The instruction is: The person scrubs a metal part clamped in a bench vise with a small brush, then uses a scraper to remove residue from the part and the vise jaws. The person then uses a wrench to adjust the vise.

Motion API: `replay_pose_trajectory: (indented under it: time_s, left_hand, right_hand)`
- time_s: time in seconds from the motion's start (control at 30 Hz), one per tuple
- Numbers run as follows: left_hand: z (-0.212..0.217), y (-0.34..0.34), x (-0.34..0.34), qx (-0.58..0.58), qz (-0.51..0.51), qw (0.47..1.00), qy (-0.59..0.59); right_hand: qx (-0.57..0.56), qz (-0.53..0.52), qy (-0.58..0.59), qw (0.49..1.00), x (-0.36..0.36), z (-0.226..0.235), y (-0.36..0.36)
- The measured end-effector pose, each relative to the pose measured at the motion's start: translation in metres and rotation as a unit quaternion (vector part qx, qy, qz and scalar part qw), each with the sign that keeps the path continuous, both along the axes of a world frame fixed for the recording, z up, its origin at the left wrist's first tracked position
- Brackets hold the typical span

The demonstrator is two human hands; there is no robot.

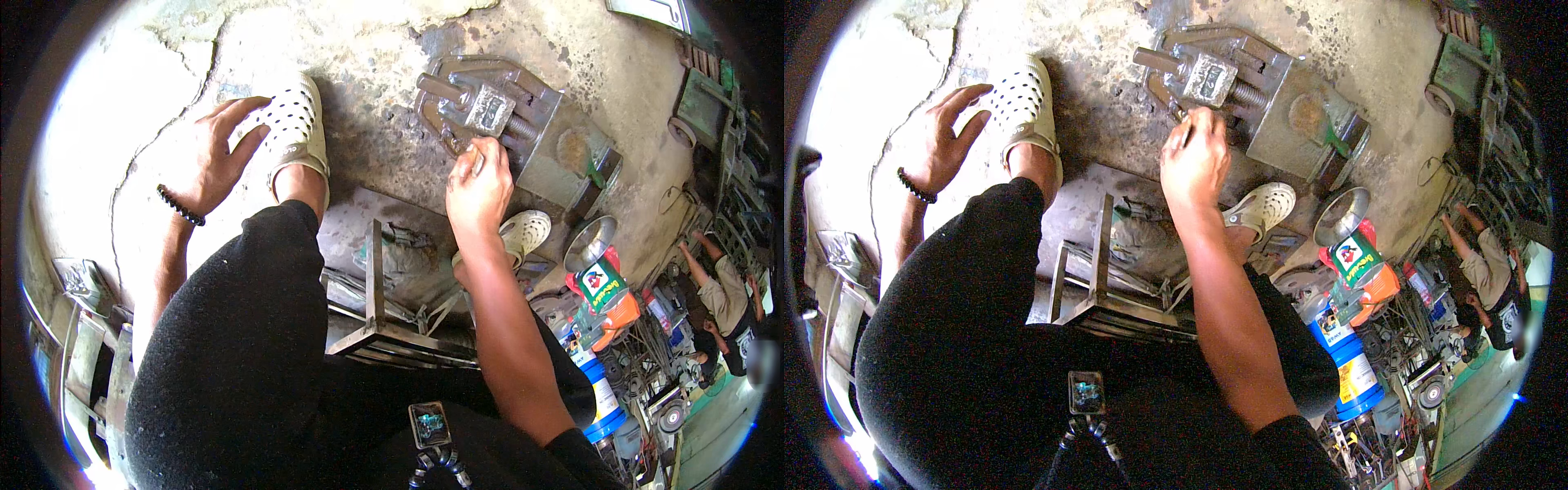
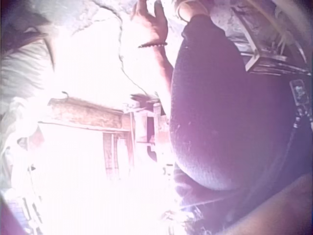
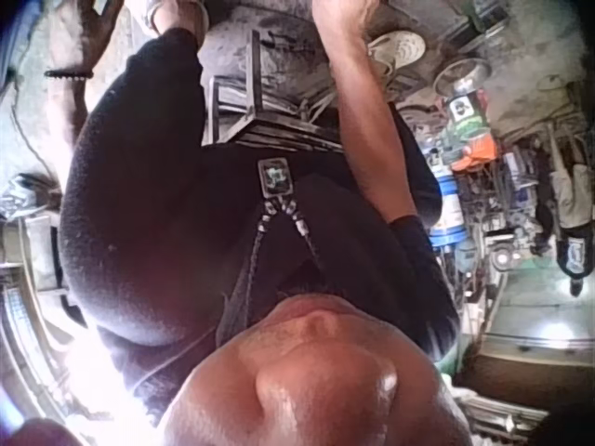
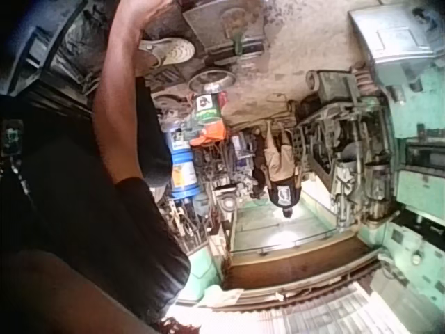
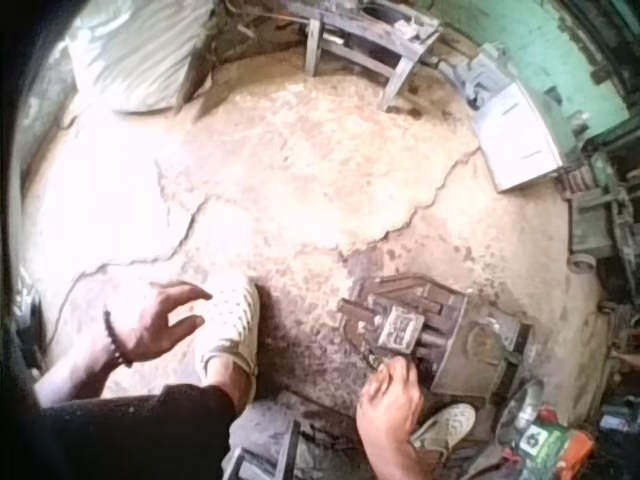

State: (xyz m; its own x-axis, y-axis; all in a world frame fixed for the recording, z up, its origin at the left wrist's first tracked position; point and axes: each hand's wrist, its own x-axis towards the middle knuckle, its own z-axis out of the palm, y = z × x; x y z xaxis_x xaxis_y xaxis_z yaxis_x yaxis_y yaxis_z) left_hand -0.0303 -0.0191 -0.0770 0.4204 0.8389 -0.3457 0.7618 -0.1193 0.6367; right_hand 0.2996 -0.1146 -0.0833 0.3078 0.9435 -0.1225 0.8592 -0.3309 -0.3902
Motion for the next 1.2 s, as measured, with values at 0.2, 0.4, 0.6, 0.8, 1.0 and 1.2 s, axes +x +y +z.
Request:
replay_pose_trajectory:
  time_s: [0.2,0.4,0.6,0.8,1.0,1.2]
  left_hand:
    - [0.002,0.000,0.001,-0.010,0.005,1.000,0.002]
    - [0.000,-0.002,-0.004,-0.008,-0.003,1.000,0.005]
    - [-0.004,-0.004,-0.008,-0.001,0.013,1.000,-0.006]
    - [-0.003,-0.004,-0.009,-0.012,0.014,1.000,0.011]
    - [-0.001,-0.005,-0.008,-0.008,0.011,1.000,0.007]
    - [-0.003,-0.007,-0.010,0.000,0.003,1.000,0.014]
  right_hand:
    - [0.000,-0.062,0.086,0.994,0.007,0.013,-0.011]
    - [0.026,-0.009,0.042,0.999,0.007,0.000,-0.005]
    - [0.053,-0.009,0.046,0.998,0.010,0.006,-0.009]
    - [0.014,0.049,0.061,0.997,0.011,0.015,-0.013]
    - [0.048,0.012,0.112,0.993,0.012,0.018,-0.011]
    - [-0.005,0.037,0.123,0.992,0.021,0.040,-0.023]
